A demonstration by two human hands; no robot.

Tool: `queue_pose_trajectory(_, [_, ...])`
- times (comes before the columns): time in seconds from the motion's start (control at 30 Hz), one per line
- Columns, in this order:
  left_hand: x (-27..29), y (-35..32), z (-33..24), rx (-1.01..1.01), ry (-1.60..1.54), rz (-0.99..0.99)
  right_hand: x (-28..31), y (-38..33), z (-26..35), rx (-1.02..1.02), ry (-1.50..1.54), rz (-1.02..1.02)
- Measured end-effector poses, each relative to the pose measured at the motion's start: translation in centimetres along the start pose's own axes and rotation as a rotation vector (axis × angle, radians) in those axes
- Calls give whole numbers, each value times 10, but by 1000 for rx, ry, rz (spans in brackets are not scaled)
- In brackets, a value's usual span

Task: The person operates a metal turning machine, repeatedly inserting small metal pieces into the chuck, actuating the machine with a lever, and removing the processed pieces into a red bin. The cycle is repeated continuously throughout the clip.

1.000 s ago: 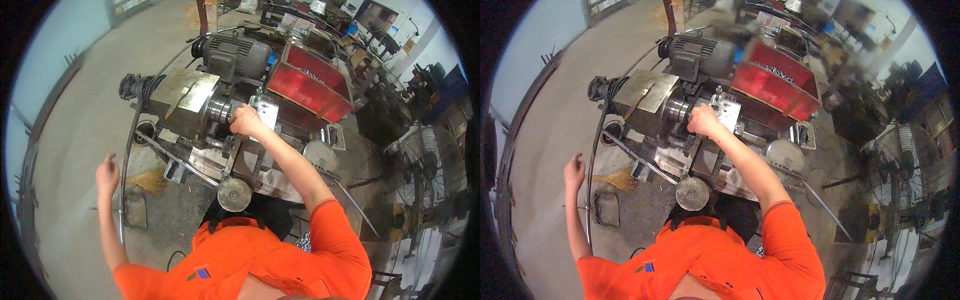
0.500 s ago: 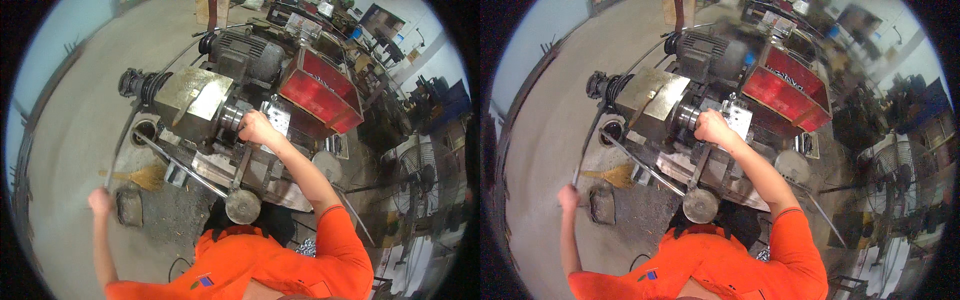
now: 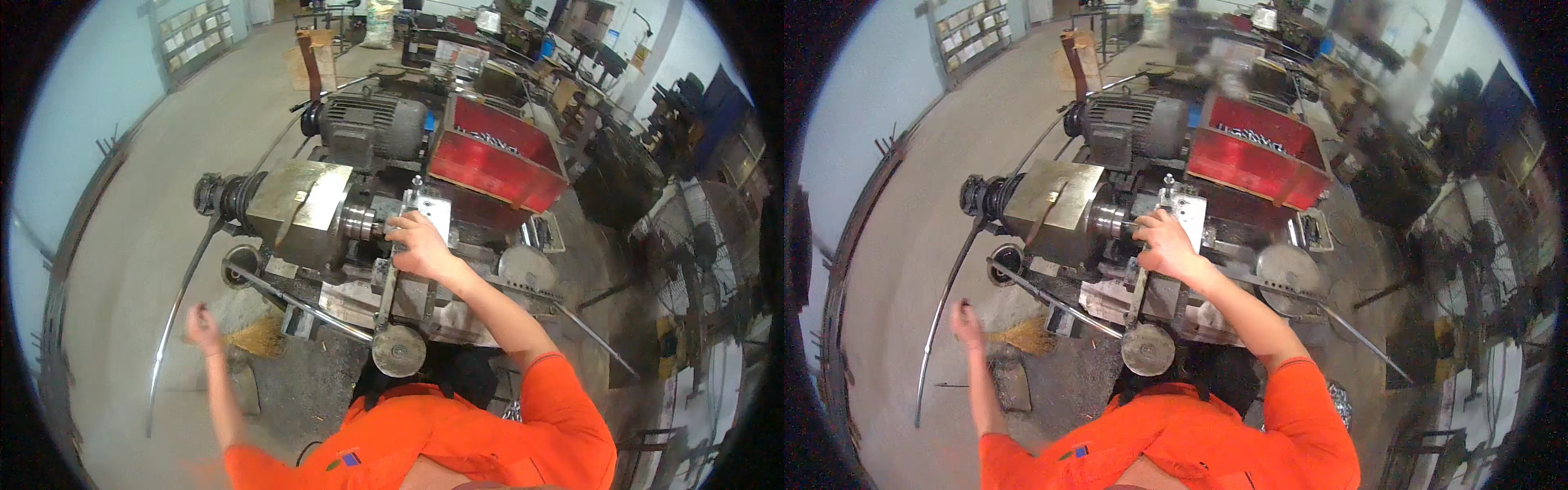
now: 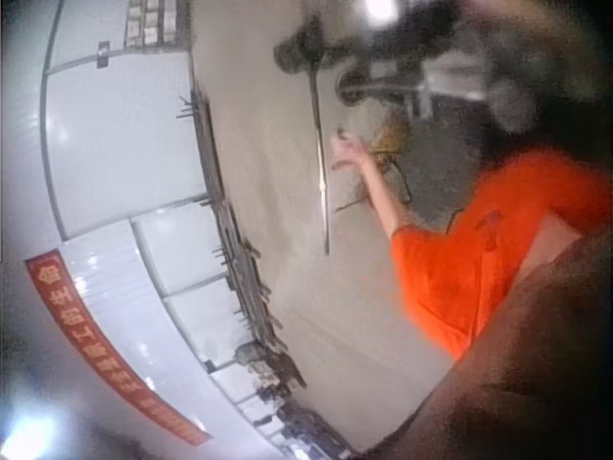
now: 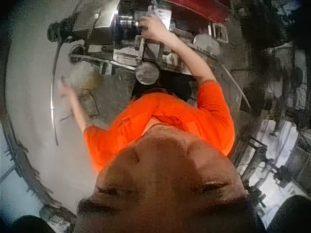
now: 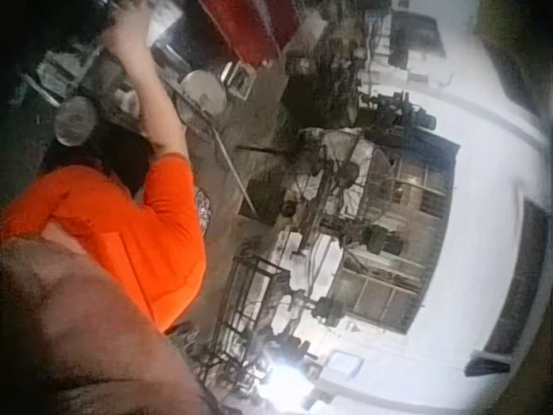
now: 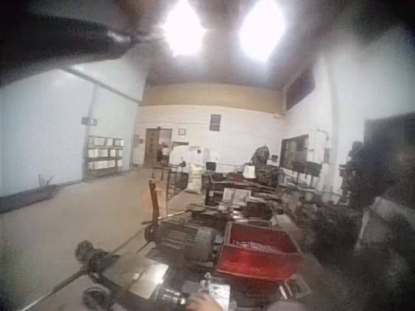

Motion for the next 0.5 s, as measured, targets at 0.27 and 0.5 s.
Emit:
queue_pose_trajectory(0.27, [-161,-124,10,-199,873,967,91,-181,-13,-333,5,-95])
queue_pose_trajectory(0.5, [-164,-92,22,-185,915,1002,154,-388,-53,-887,-448,-84])
Point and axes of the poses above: each hand's wrist, its own y-axis towards the middle knuckle, its own x-axis out of the back of the hand, z = x × y, the point moved 4 cm from there along y, towards the middle knuckle, and after that the axes turned 10 degrees about x, right-handed, at the moved point
